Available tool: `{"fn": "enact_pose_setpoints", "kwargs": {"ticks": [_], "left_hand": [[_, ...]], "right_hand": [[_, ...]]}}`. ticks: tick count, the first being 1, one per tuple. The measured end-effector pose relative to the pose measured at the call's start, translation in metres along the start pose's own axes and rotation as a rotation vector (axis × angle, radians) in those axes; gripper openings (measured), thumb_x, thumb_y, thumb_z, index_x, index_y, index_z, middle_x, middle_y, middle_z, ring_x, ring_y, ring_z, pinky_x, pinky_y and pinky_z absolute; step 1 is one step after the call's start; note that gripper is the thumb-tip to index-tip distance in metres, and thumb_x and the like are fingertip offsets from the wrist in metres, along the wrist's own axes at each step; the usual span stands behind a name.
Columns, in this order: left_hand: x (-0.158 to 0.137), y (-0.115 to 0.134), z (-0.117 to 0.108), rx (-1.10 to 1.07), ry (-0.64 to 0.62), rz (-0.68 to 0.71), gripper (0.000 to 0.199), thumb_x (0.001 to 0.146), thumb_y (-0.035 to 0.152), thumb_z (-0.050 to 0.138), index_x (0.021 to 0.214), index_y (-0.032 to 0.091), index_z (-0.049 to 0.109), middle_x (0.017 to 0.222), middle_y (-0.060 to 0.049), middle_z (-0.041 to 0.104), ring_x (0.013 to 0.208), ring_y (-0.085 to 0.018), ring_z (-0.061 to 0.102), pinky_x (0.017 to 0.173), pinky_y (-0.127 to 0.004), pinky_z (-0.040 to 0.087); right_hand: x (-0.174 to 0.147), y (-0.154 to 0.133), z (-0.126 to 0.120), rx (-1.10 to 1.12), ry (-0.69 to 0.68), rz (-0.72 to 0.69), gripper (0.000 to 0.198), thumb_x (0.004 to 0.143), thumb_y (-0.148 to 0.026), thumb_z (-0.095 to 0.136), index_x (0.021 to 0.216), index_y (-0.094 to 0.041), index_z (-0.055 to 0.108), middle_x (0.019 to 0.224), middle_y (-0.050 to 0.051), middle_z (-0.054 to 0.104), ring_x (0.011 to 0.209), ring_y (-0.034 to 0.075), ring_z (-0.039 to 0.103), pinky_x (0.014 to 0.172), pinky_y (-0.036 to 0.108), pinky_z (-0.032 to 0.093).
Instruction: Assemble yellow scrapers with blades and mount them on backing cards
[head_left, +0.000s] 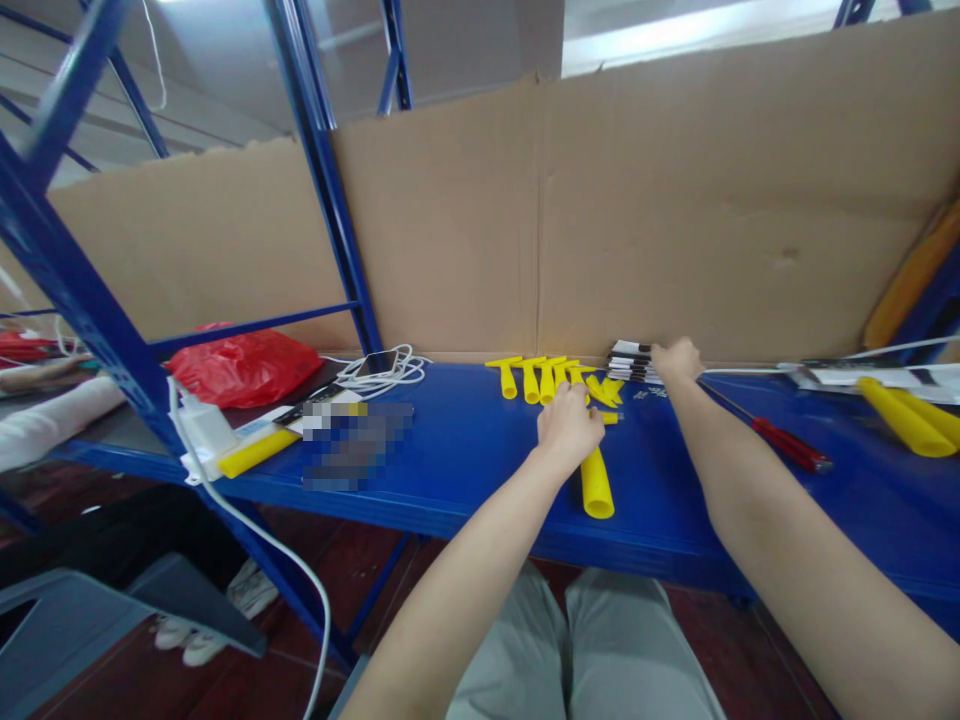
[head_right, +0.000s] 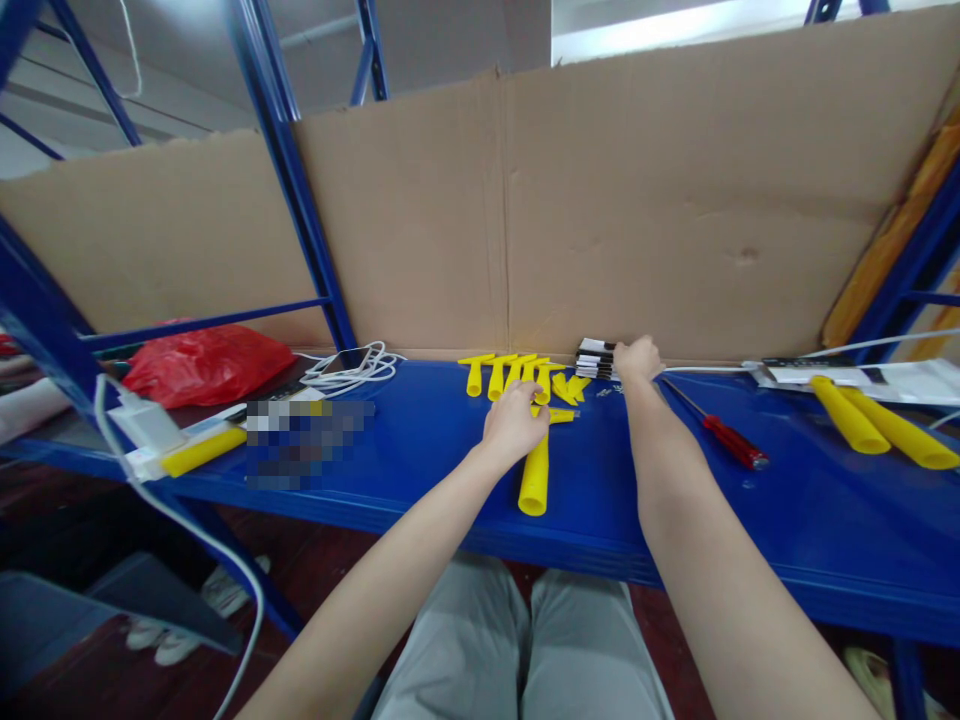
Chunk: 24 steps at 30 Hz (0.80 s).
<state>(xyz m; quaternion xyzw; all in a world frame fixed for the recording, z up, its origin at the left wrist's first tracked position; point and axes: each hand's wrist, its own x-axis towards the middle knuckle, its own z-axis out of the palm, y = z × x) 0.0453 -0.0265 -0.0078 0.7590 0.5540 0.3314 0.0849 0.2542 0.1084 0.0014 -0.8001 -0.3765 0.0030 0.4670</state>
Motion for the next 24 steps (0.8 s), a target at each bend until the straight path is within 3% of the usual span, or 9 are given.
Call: {"fn": "enact_pose_setpoints", "kwargs": {"ticks": [5, 9, 16, 19, 22, 24], "left_hand": [[0.002, -0.001, 0.000, -0.048, 0.024, 0.005, 0.025, 0.082, 0.019, 0.056, 0.106, 0.017, 0.063, 0.115, -0.010, 0.062, 0.105, -0.025, 0.060, 0.088, -0.036, 0.049], [0.006, -0.005, 0.000, -0.094, 0.058, -0.003, 0.026, 0.082, 0.017, 0.057, 0.106, 0.016, 0.064, 0.114, -0.010, 0.064, 0.107, -0.024, 0.059, 0.091, -0.034, 0.048], [0.013, -0.010, -0.002, -0.154, 0.108, 0.007, 0.023, 0.082, 0.016, 0.057, 0.103, 0.016, 0.066, 0.105, -0.009, 0.068, 0.101, -0.021, 0.062, 0.092, -0.034, 0.047], [0.015, -0.011, -0.001, -0.171, 0.120, 0.055, 0.023, 0.082, 0.013, 0.055, 0.102, 0.016, 0.067, 0.101, -0.008, 0.069, 0.099, -0.021, 0.063, 0.092, -0.033, 0.047], [0.017, -0.012, 0.000, -0.214, 0.152, 0.104, 0.028, 0.083, 0.013, 0.054, 0.109, 0.014, 0.064, 0.101, -0.009, 0.068, 0.100, -0.021, 0.062, 0.093, -0.032, 0.046], [0.019, -0.014, 0.001, -0.264, 0.197, 0.115, 0.032, 0.085, 0.017, 0.054, 0.116, 0.013, 0.060, 0.105, -0.010, 0.067, 0.101, -0.021, 0.061, 0.093, -0.033, 0.046]], "right_hand": [[0.006, 0.001, -0.004, 0.245, 0.188, -0.077, 0.021, 0.081, -0.026, 0.054, 0.099, -0.015, 0.052, 0.106, 0.017, 0.060, 0.105, 0.028, 0.057, 0.093, 0.044, 0.042], [0.011, 0.006, -0.005, 0.457, 0.263, -0.151, 0.020, 0.079, -0.024, 0.058, 0.093, -0.018, 0.046, 0.101, 0.011, 0.058, 0.100, 0.023, 0.056, 0.094, 0.040, 0.041], [0.017, 0.036, -0.008, 0.735, 0.207, -0.314, 0.031, 0.076, -0.028, 0.061, 0.097, -0.022, 0.039, 0.100, 0.007, 0.055, 0.095, 0.019, 0.059, 0.092, 0.041, 0.045], [0.015, 0.047, -0.016, 0.806, 0.200, -0.302, 0.034, 0.076, -0.031, 0.062, 0.097, -0.023, 0.038, 0.100, 0.006, 0.055, 0.096, 0.018, 0.060, 0.093, 0.042, 0.046], [0.005, 0.048, -0.024, 0.888, 0.159, -0.306, 0.033, 0.077, -0.033, 0.061, 0.097, -0.023, 0.037, 0.098, 0.004, 0.055, 0.095, 0.017, 0.061, 0.093, 0.041, 0.047], [-0.010, 0.042, -0.028, 0.904, 0.099, -0.381, 0.035, 0.077, -0.034, 0.062, 0.100, -0.022, 0.039, 0.100, 0.005, 0.056, 0.097, 0.017, 0.061, 0.092, 0.040, 0.048]]}}
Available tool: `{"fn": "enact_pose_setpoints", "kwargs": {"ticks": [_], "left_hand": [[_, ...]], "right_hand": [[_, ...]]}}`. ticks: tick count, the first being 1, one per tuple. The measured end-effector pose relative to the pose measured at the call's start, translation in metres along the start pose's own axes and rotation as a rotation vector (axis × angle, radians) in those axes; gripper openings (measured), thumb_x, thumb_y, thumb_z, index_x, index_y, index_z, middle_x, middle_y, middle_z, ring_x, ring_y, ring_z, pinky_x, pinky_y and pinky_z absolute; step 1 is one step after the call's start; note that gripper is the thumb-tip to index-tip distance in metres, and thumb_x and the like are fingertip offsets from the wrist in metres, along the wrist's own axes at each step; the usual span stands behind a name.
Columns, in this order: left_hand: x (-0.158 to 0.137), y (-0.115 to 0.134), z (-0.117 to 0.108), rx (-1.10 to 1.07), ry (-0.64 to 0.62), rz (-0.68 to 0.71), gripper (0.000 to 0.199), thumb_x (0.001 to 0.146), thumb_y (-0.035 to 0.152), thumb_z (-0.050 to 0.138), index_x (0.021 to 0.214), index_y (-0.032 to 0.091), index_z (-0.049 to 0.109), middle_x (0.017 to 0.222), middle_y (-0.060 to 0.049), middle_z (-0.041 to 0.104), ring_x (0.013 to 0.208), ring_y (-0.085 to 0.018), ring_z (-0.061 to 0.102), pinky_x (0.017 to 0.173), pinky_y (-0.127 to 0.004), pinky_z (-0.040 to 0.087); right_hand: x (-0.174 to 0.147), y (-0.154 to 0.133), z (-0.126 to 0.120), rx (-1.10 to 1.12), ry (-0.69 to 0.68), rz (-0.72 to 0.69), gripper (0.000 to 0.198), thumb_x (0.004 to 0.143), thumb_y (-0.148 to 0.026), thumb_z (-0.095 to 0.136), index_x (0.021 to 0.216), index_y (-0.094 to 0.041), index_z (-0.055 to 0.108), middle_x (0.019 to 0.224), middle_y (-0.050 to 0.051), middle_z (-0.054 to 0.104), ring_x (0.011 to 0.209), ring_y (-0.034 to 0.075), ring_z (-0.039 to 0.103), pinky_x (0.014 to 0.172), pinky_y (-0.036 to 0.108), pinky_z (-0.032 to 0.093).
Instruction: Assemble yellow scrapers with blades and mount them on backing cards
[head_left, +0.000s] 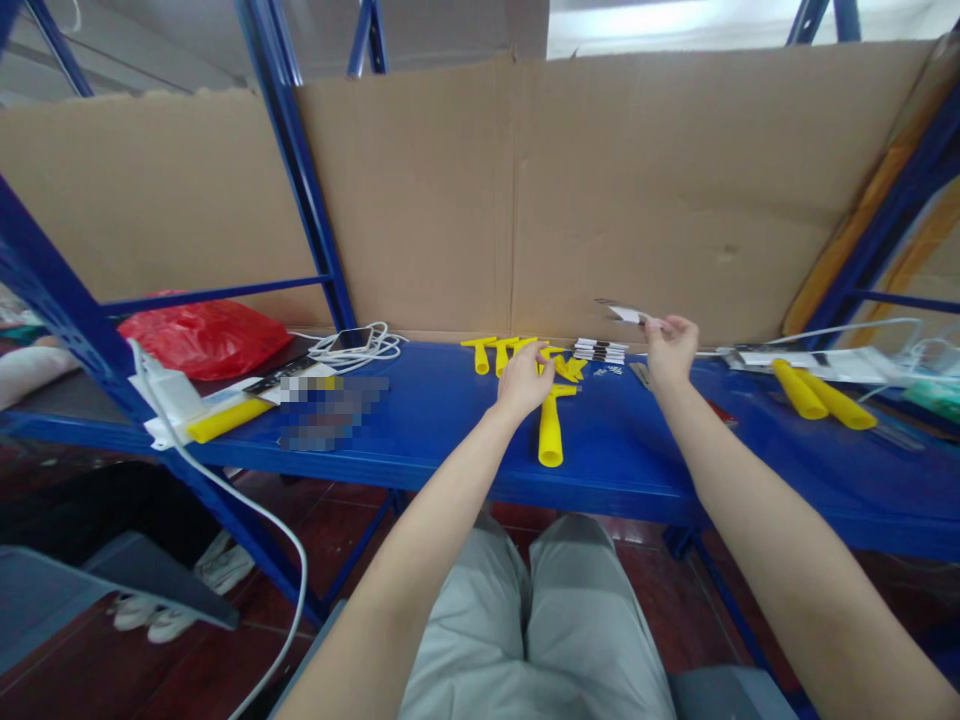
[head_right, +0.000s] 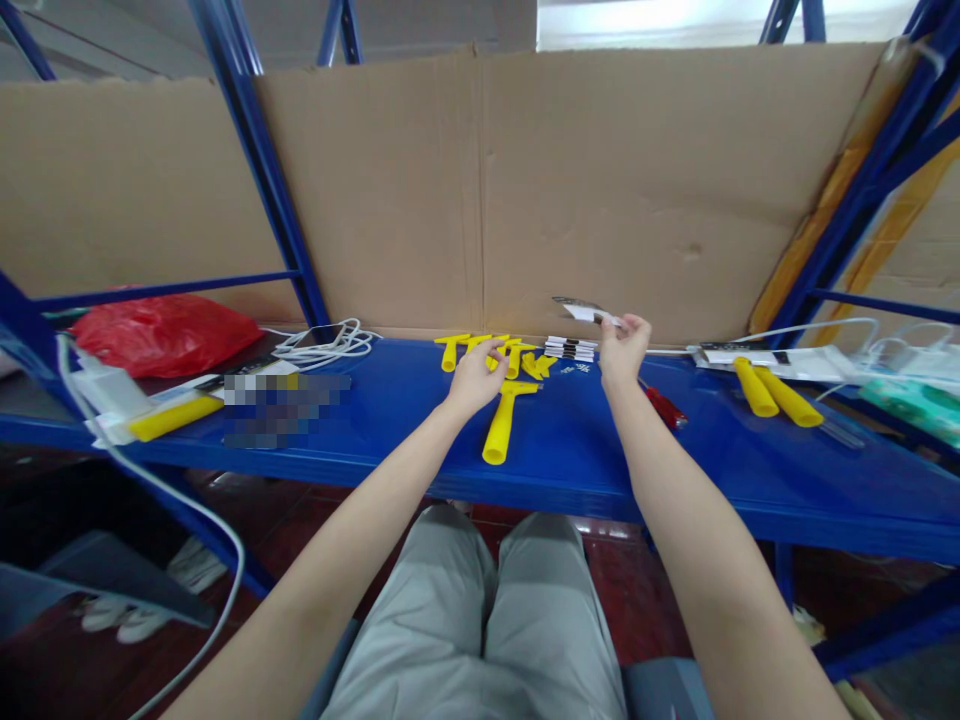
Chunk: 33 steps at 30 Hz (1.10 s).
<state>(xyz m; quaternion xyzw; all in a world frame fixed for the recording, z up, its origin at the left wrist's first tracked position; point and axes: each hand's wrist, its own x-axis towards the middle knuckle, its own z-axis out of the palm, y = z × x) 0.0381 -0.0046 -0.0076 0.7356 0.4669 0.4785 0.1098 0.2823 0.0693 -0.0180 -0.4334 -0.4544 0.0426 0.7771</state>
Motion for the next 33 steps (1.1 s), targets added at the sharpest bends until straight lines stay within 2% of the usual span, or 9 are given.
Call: {"fn": "enact_pose_setpoints", "kwargs": {"ticks": [3, 7, 10, 13, 20, 23, 26, 30, 33], "left_hand": [[0.003, -0.002, 0.001, -0.110, 0.041, 0.007, 0.036, 0.090, 0.025, 0.050, 0.124, 0.015, 0.054, 0.113, -0.011, 0.065, 0.097, -0.019, 0.062, 0.091, -0.034, 0.047], [0.009, -0.008, 0.006, -0.286, -0.010, -0.024, 0.032, 0.092, 0.027, 0.047, 0.119, 0.014, 0.057, 0.114, -0.011, 0.064, 0.095, -0.018, 0.062, 0.087, -0.031, 0.048], [0.013, -0.014, 0.011, -0.407, 0.008, -0.049, 0.034, 0.090, 0.025, 0.050, 0.121, 0.012, 0.055, 0.115, -0.012, 0.064, 0.090, -0.016, 0.063, 0.082, -0.029, 0.050], [0.017, -0.018, 0.013, -0.480, 0.045, -0.075, 0.039, 0.085, 0.020, 0.057, 0.123, 0.012, 0.052, 0.115, -0.014, 0.063, 0.085, -0.015, 0.064, 0.079, -0.029, 0.052], [0.020, -0.013, 0.003, -0.532, 0.094, -0.120, 0.040, 0.078, 0.007, 0.059, 0.117, 0.014, 0.056, 0.108, -0.010, 0.066, 0.091, -0.015, 0.064, 0.081, -0.028, 0.052], [0.019, -0.011, -0.001, -0.529, 0.135, -0.166, 0.045, 0.077, 0.003, 0.056, 0.121, 0.011, 0.052, 0.099, -0.009, 0.068, 0.088, -0.014, 0.065, 0.082, -0.028, 0.052], [0.018, -0.010, -0.004, -0.496, 0.166, -0.250, 0.041, 0.078, 0.002, 0.054, 0.119, 0.008, 0.054, 0.090, -0.009, 0.069, 0.084, -0.015, 0.065, 0.082, -0.028, 0.052], [0.017, -0.012, -0.005, -0.420, 0.071, -0.409, 0.025, 0.075, 0.000, 0.051, 0.095, 0.010, 0.062, 0.085, -0.008, 0.069, 0.078, -0.015, 0.066, 0.073, -0.026, 0.053], [0.016, -0.016, -0.003, -0.301, 0.001, -0.426, 0.014, 0.070, 0.002, 0.054, 0.075, 0.013, 0.061, 0.071, -0.004, 0.065, 0.069, -0.016, 0.063, 0.065, -0.025, 0.052]], "right_hand": [[-0.025, -0.023, 0.011, -0.039, -0.147, -0.075, 0.035, 0.077, -0.030, 0.061, 0.104, -0.022, 0.040, 0.106, 0.008, 0.056, 0.100, 0.018, 0.061, 0.093, 0.038, 0.048], [-0.056, -0.055, 0.025, -0.136, -0.360, -0.090, 0.033, 0.082, -0.024, 0.054, 0.111, -0.020, 0.041, 0.115, 0.011, 0.055, 0.098, 0.017, 0.062, 0.089, 0.033, 0.049], [-0.066, -0.069, 0.027, -0.184, -0.400, -0.084, 0.036, 0.082, -0.025, 0.055, 0.115, -0.021, 0.041, 0.119, 0.010, 0.054, 0.097, 0.017, 0.061, 0.087, 0.031, 0.050], [-0.067, -0.075, 0.026, -0.135, -0.384, -0.053, 0.042, 0.080, -0.024, 0.058, 0.118, -0.022, 0.041, 0.120, 0.009, 0.053, 0.099, 0.016, 0.061, 0.087, 0.030, 0.050], [-0.068, -0.081, 0.028, 0.050, -0.384, 0.186, 0.050, 0.073, -0.017, 0.063, 0.118, -0.022, 0.043, 0.105, 0.006, 0.063, 0.093, 0.016, 0.062, 0.083, 0.031, 0.052], [-0.069, -0.087, 0.027, 0.108, -0.457, 0.352, 0.033, 0.075, -0.015, 0.061, 0.106, -0.019, 0.051, 0.092, 0.002, 0.067, 0.085, 0.013, 0.064, 0.078, 0.027, 0.052], [-0.072, -0.094, 0.022, 0.120, -0.623, 0.504, 0.012, 0.077, -0.010, 0.058, 0.088, -0.015, 0.059, 0.082, 0.003, 0.069, 0.075, 0.012, 0.064, 0.073, 0.025, 0.052], [-0.074, -0.099, 0.017, 0.077, -0.771, 0.643, 0.015, 0.076, -0.001, 0.056, 0.080, -0.014, 0.063, 0.075, 0.003, 0.069, 0.062, 0.010, 0.061, 0.063, 0.023, 0.053], [-0.074, -0.097, 0.016, 0.015, -0.788, 0.693, 0.016, 0.077, -0.001, 0.056, 0.082, -0.014, 0.063, 0.074, 0.003, 0.069, 0.058, 0.010, 0.061, 0.057, 0.023, 0.052]]}}
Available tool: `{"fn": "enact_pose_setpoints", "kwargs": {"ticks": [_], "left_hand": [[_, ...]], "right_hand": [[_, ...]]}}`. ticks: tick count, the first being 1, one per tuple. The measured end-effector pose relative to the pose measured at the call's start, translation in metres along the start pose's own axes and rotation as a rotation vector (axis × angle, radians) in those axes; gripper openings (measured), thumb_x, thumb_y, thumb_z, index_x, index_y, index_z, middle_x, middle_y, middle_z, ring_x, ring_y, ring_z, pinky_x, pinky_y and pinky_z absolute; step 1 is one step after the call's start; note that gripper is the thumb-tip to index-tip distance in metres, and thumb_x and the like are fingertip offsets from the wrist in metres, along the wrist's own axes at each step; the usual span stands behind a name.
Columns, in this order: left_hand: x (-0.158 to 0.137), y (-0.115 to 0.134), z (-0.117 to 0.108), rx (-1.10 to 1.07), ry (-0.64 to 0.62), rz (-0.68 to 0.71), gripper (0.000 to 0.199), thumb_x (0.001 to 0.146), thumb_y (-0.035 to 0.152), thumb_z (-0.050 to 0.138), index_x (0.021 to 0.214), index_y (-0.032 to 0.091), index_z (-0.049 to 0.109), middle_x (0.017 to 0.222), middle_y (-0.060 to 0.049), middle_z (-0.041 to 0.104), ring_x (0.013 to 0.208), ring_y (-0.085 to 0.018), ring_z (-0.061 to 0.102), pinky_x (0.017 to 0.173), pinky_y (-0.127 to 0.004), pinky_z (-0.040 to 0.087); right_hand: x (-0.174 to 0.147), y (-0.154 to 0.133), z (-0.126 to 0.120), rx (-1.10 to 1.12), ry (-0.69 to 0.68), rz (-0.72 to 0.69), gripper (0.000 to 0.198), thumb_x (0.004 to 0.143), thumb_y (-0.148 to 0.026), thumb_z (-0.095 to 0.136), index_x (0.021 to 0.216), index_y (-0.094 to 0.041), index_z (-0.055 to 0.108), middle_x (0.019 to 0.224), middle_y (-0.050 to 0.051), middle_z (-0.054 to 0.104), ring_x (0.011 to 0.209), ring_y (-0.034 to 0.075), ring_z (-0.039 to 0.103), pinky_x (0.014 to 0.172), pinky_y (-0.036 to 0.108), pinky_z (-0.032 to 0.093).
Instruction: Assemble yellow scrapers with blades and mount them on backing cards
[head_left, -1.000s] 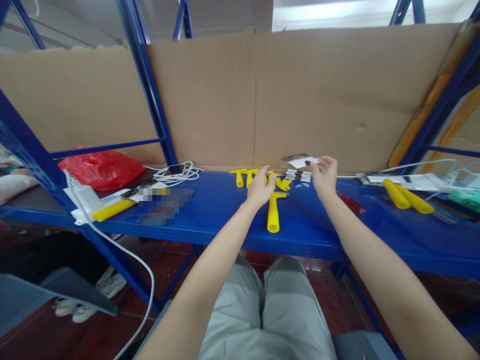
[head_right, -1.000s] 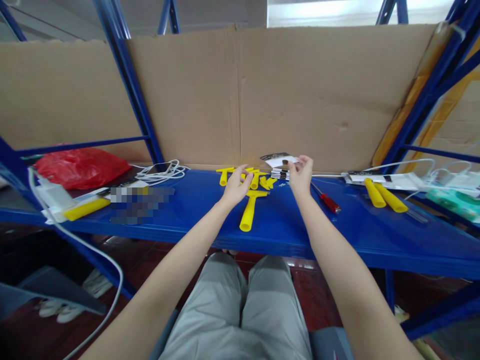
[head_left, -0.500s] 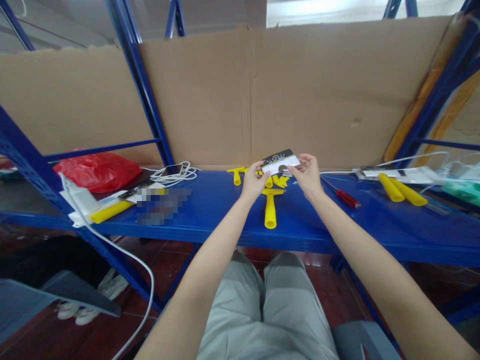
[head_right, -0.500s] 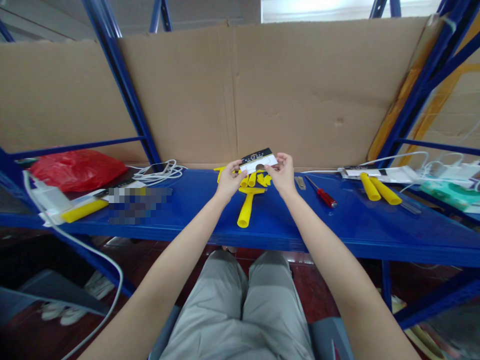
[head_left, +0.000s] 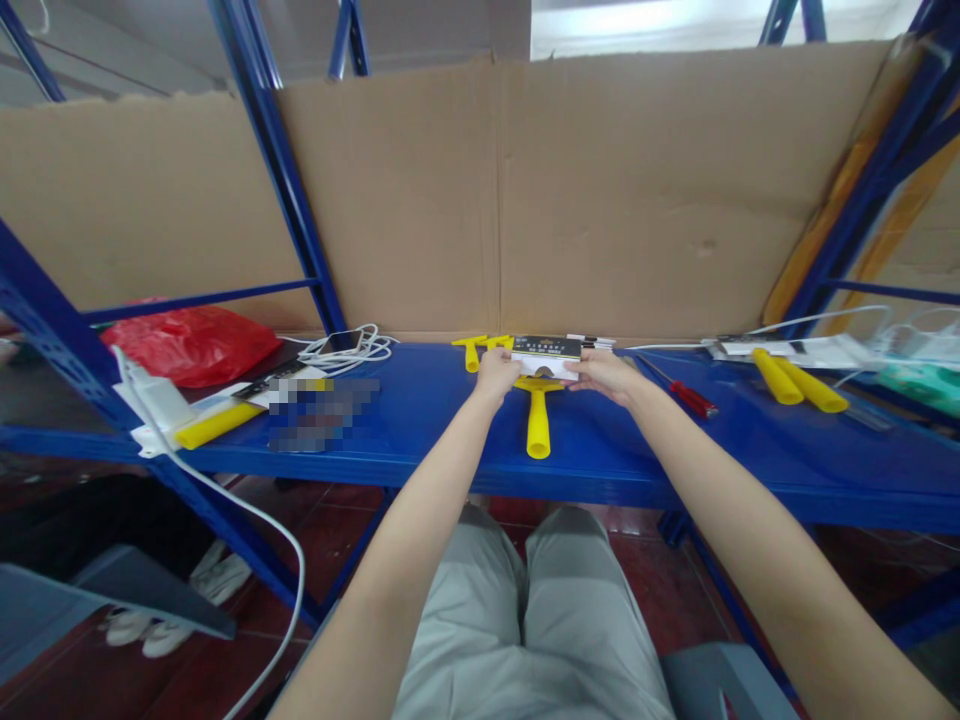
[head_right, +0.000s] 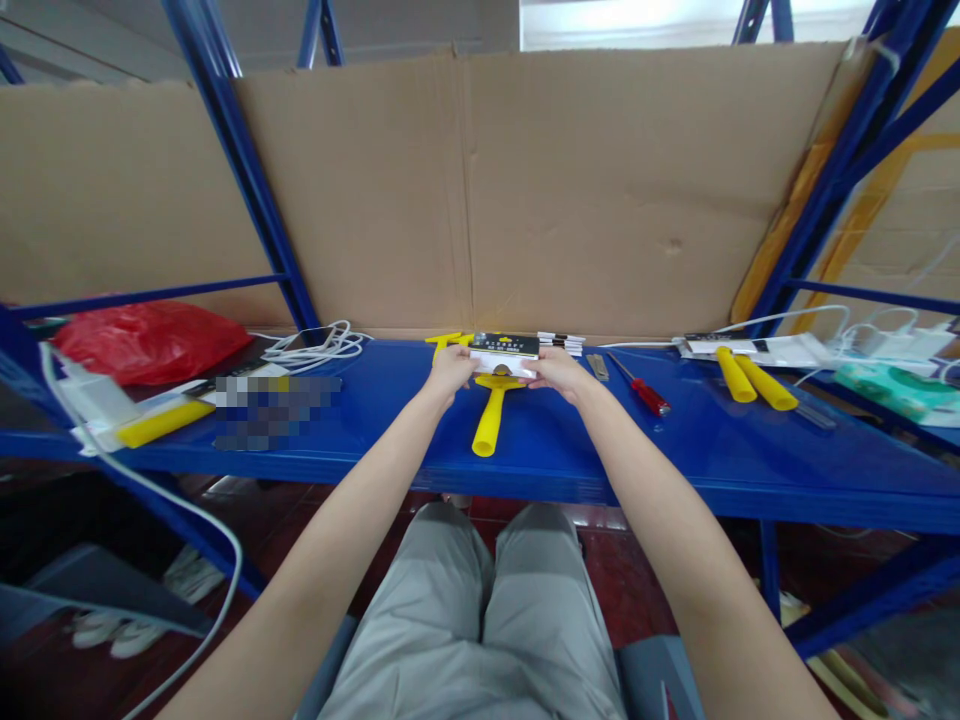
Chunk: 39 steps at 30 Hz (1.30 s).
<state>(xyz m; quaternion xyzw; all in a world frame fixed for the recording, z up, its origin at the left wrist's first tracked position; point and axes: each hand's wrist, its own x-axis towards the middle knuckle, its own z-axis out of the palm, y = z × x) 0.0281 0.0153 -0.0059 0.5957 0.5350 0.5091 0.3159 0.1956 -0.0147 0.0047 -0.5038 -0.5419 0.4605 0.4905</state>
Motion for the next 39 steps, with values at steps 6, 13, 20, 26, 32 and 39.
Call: {"fn": "enact_pose_setpoints", "kwargs": {"ticks": [6, 13, 20, 26, 32, 39], "left_hand": [[-0.001, -0.007, 0.001, 0.136, -0.047, 0.024, 0.016, 0.061, 0.003, 0.058, 0.059, 0.019, 0.056, 0.054, 0.000, 0.056, 0.059, -0.015, 0.058, 0.057, -0.024, 0.049], [-0.002, -0.006, 0.000, 0.204, -0.114, 0.016, 0.019, 0.062, 0.002, 0.057, 0.052, 0.018, 0.053, 0.054, -0.001, 0.056, 0.059, -0.016, 0.058, 0.057, -0.025, 0.048], [-0.002, -0.007, 0.002, 0.162, -0.107, -0.013, 0.013, 0.062, 0.004, 0.058, 0.067, 0.016, 0.061, 0.064, -0.006, 0.062, 0.065, -0.020, 0.061, 0.059, -0.029, 0.049], [0.002, -0.013, 0.004, 0.273, -0.112, 0.041, 0.009, 0.065, 0.009, 0.057, 0.066, 0.017, 0.060, 0.066, -0.006, 0.063, 0.071, -0.023, 0.065, 0.066, -0.032, 0.052], [-0.001, -0.012, 0.000, 0.459, -0.026, 0.124, 0.003, 0.070, 0.018, 0.061, 0.071, 0.020, 0.062, 0.084, -0.008, 0.068, 0.093, -0.026, 0.065, 0.083, -0.035, 0.050], [-0.010, -0.001, -0.003, 0.485, -0.162, 0.119, 0.025, 0.076, 0.032, 0.064, 0.056, 0.019, 0.056, 0.071, -0.010, 0.063, 0.087, -0.028, 0.065, 0.081, -0.039, 0.049]], "right_hand": [[0.006, 0.005, -0.004, -0.087, 0.004, 0.109, 0.013, 0.083, -0.009, 0.056, 0.092, -0.014, 0.063, 0.068, 0.003, 0.068, 0.054, 0.012, 0.061, 0.057, 0.025, 0.054], [0.008, 0.007, -0.005, -0.114, -0.005, 0.161, 0.009, 0.086, -0.009, 0.053, 0.087, -0.015, 0.060, 0.062, 0.002, 0.066, 0.051, 0.012, 0.061, 0.049, 0.022, 0.051], [0.012, 0.010, -0.008, -0.121, -0.004, 0.181, 0.007, 0.084, -0.010, 0.054, 0.084, -0.015, 0.059, 0.066, 0.004, 0.067, 0.053, 0.013, 0.062, 0.052, 0.024, 0.054], [0.012, 0.012, -0.009, -0.120, -0.023, 0.176, 0.004, 0.084, -0.013, 0.057, 0.082, -0.016, 0.058, 0.062, 0.003, 0.066, 0.054, 0.013, 0.062, 0.049, 0.022, 0.052], [0.006, 0.004, -0.005, -0.142, 0.085, 0.158, 0.007, 0.084, -0.010, 0.054, 0.084, -0.015, 0.059, 0.063, 0.003, 0.066, 0.052, 0.013, 0.062, 0.055, 0.026, 0.054], [0.005, -0.006, -0.011, -0.004, 0.322, -0.014, 0.016, 0.088, -0.012, 0.050, 0.074, -0.014, 0.057, 0.056, 0.001, 0.061, 0.046, 0.009, 0.056, 0.046, 0.019, 0.048]]}}
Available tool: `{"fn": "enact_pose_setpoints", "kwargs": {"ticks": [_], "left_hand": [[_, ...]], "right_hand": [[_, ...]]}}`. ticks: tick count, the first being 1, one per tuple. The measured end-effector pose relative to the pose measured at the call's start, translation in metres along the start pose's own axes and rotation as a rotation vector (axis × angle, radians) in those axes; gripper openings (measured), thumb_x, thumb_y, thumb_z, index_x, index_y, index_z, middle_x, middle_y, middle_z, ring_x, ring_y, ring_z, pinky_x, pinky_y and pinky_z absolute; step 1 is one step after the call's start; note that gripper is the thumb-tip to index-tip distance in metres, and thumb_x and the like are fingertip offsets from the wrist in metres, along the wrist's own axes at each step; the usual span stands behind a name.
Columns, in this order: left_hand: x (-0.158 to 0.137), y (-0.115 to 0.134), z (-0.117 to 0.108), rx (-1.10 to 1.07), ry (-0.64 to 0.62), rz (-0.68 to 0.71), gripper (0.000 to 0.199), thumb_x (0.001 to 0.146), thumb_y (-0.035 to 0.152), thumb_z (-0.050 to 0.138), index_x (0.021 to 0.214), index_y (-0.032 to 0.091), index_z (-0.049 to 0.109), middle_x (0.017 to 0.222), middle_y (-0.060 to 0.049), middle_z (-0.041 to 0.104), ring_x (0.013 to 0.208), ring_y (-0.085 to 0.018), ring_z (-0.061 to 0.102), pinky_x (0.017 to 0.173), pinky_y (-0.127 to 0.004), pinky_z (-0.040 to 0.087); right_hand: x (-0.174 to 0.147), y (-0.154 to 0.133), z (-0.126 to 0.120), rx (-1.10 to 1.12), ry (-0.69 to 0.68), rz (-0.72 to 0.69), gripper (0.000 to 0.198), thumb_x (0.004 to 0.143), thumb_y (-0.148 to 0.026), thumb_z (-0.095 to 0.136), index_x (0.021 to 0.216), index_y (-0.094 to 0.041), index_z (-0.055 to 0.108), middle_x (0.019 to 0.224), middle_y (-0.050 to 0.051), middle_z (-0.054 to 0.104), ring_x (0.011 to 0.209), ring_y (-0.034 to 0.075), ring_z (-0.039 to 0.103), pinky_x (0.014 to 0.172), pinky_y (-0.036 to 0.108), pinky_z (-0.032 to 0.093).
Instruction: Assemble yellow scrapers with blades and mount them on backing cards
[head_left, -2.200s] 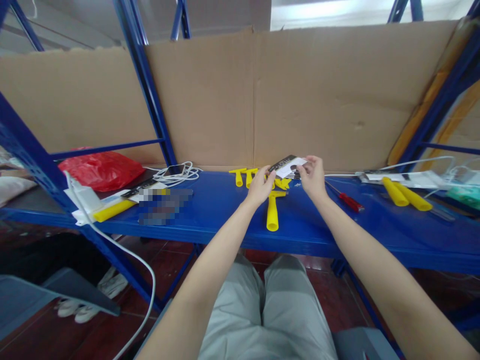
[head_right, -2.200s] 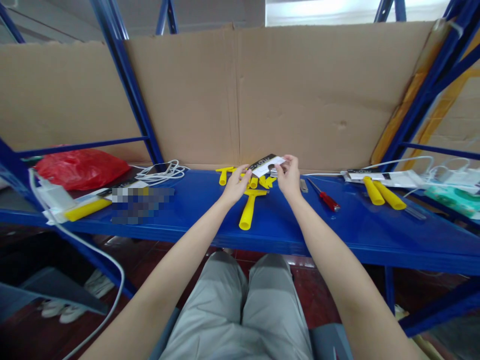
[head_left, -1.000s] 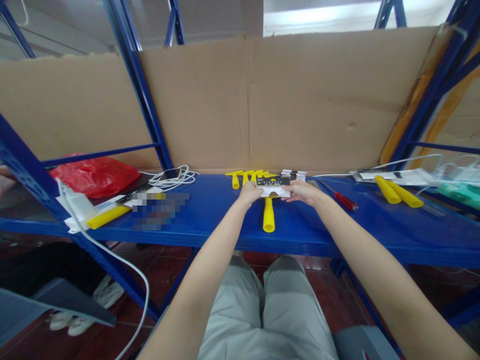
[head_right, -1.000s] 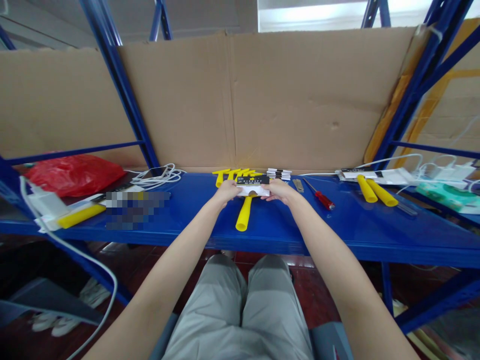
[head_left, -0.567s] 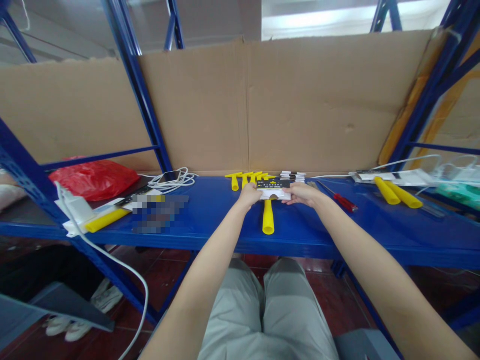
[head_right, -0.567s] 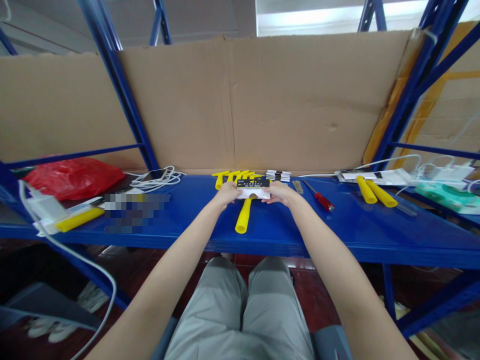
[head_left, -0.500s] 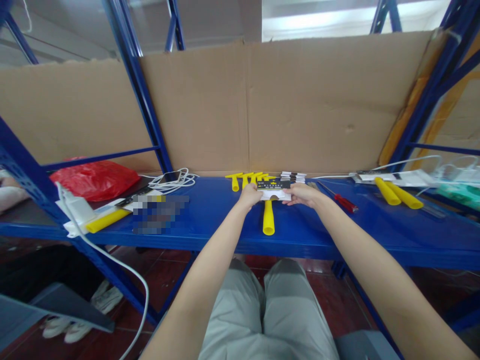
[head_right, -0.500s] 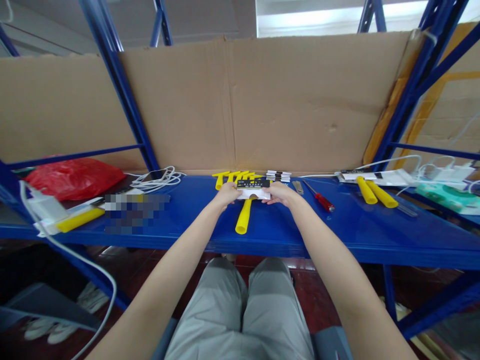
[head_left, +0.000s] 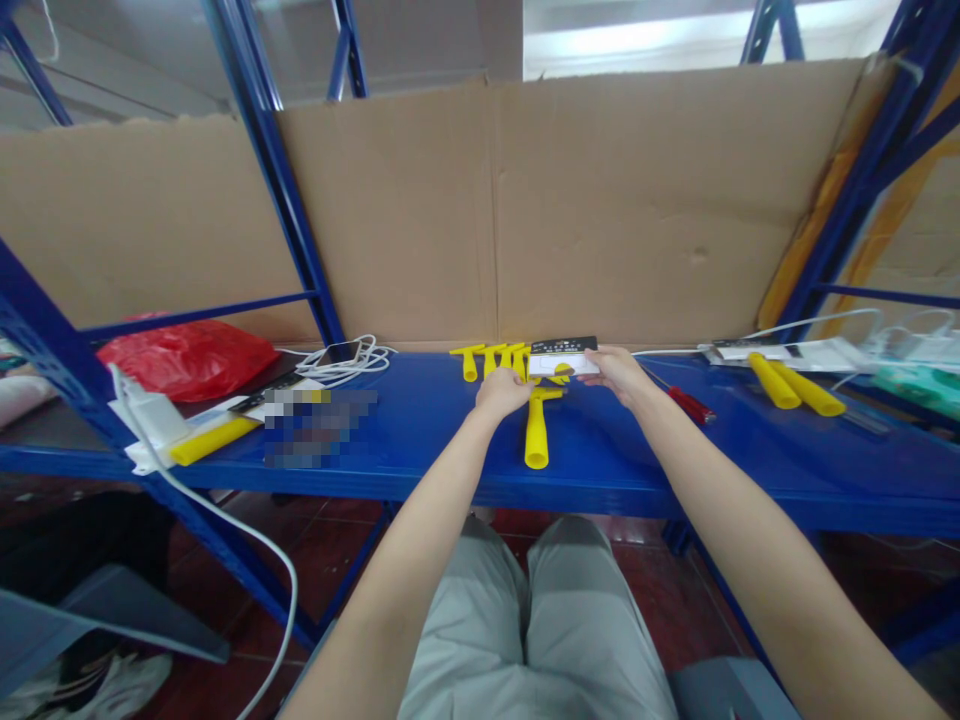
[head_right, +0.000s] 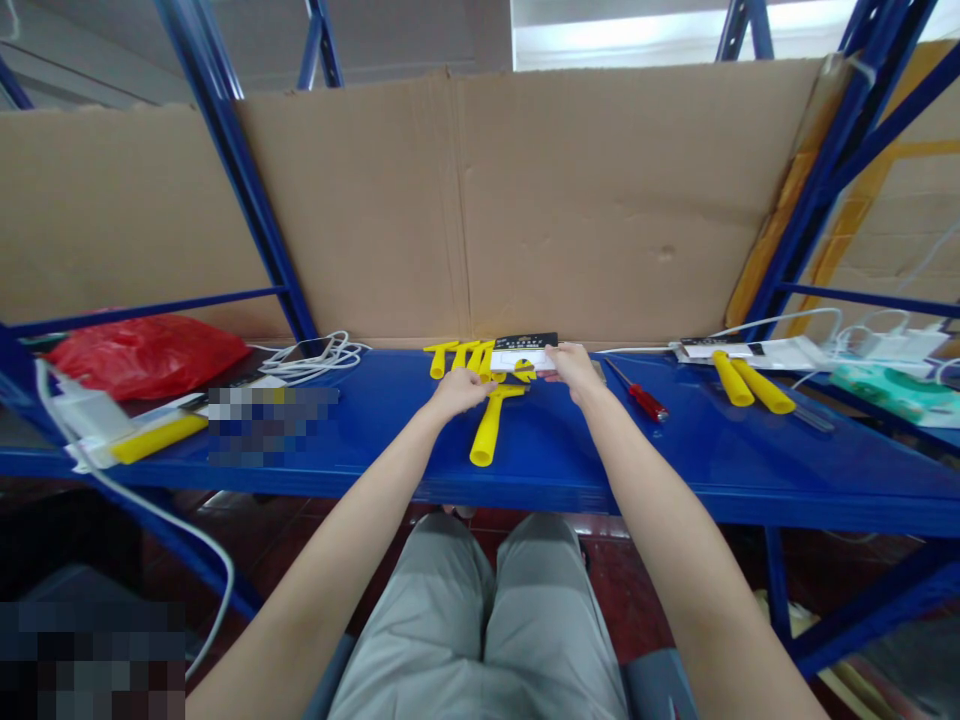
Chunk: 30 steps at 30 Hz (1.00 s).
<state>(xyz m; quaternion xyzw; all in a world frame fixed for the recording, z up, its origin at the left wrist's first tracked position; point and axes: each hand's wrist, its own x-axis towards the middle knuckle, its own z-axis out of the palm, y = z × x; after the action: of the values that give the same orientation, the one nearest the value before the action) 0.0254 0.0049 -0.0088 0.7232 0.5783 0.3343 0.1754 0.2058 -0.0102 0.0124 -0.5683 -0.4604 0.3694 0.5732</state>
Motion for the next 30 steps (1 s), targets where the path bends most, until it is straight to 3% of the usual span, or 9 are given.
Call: {"fn": "enact_pose_setpoints", "kwargs": {"ticks": [4, 9, 14, 19, 23, 30], "left_hand": [[-0.004, 0.003, -0.003, 0.092, -0.227, 0.023, 0.036, 0.070, 0.045, 0.068, 0.048, 0.019, 0.054, 0.057, -0.008, 0.057, 0.073, -0.027, 0.064, 0.067, -0.034, 0.048], [-0.008, 0.003, -0.007, 0.167, -0.364, 0.120, 0.031, 0.066, 0.047, 0.066, 0.053, 0.019, 0.061, 0.055, -0.003, 0.059, 0.066, -0.019, 0.060, 0.055, -0.025, 0.040], [-0.008, 0.002, -0.005, 0.184, -0.357, 0.156, 0.023, 0.064, 0.038, 0.062, 0.050, 0.021, 0.060, 0.051, -0.001, 0.054, 0.060, -0.017, 0.054, 0.052, -0.026, 0.033], [-0.012, 0.006, -0.007, 0.081, -0.392, 0.191, 0.032, 0.064, 0.032, 0.061, 0.038, 0.021, 0.044, 0.044, 0.001, 0.044, 0.050, -0.014, 0.045, 0.049, -0.028, 0.025], [-0.014, 0.009, -0.009, -0.014, -0.341, 0.178, 0.033, 0.065, 0.027, 0.063, 0.039, 0.020, 0.043, 0.044, 0.002, 0.043, 0.049, -0.013, 0.044, 0.048, -0.027, 0.025], [-0.010, 0.014, -0.008, -0.551, -0.202, -0.060, 0.017, 0.072, 0.020, 0.059, 0.057, 0.018, 0.052, 0.050, -0.001, 0.053, 0.047, -0.013, 0.051, 0.048, -0.025, 0.038]], "right_hand": [[0.000, -0.001, -0.002, 0.067, 0.054, -0.037, 0.018, 0.089, -0.013, 0.050, 0.072, -0.016, 0.055, 0.052, -0.001, 0.058, 0.044, 0.009, 0.054, 0.042, 0.017, 0.046], [-0.003, -0.004, -0.001, 0.119, 0.132, -0.039, 0.022, 0.087, -0.012, 0.051, 0.066, -0.017, 0.052, 0.053, -0.002, 0.058, 0.041, 0.008, 0.052, 0.039, 0.017, 0.043], [-0.003, -0.006, -0.001, 0.156, 0.179, -0.046, 0.022, 0.085, -0.013, 0.053, 0.064, -0.018, 0.051, 0.051, -0.003, 0.057, 0.041, 0.008, 0.051, 0.038, 0.017, 0.040], [0.000, -0.005, -0.002, 0.182, 0.191, -0.083, 0.025, 0.085, -0.015, 0.053, 0.061, -0.019, 0.050, 0.052, -0.003, 0.055, 0.042, 0.008, 0.050, 0.039, 0.018, 0.037], [0.008, 0.000, -0.004, 0.260, 0.178, -0.153, 0.023, 0.082, -0.018, 0.057, 0.061, -0.020, 0.049, 0.055, -0.003, 0.056, 0.045, 0.009, 0.050, 0.042, 0.019, 0.039], [0.021, 0.005, -0.009, 0.427, 0.111, -0.242, 0.022, 0.075, -0.021, 0.064, 0.062, -0.020, 0.046, 0.054, -0.005, 0.053, 0.045, 0.009, 0.049, 0.046, 0.021, 0.045]]}}
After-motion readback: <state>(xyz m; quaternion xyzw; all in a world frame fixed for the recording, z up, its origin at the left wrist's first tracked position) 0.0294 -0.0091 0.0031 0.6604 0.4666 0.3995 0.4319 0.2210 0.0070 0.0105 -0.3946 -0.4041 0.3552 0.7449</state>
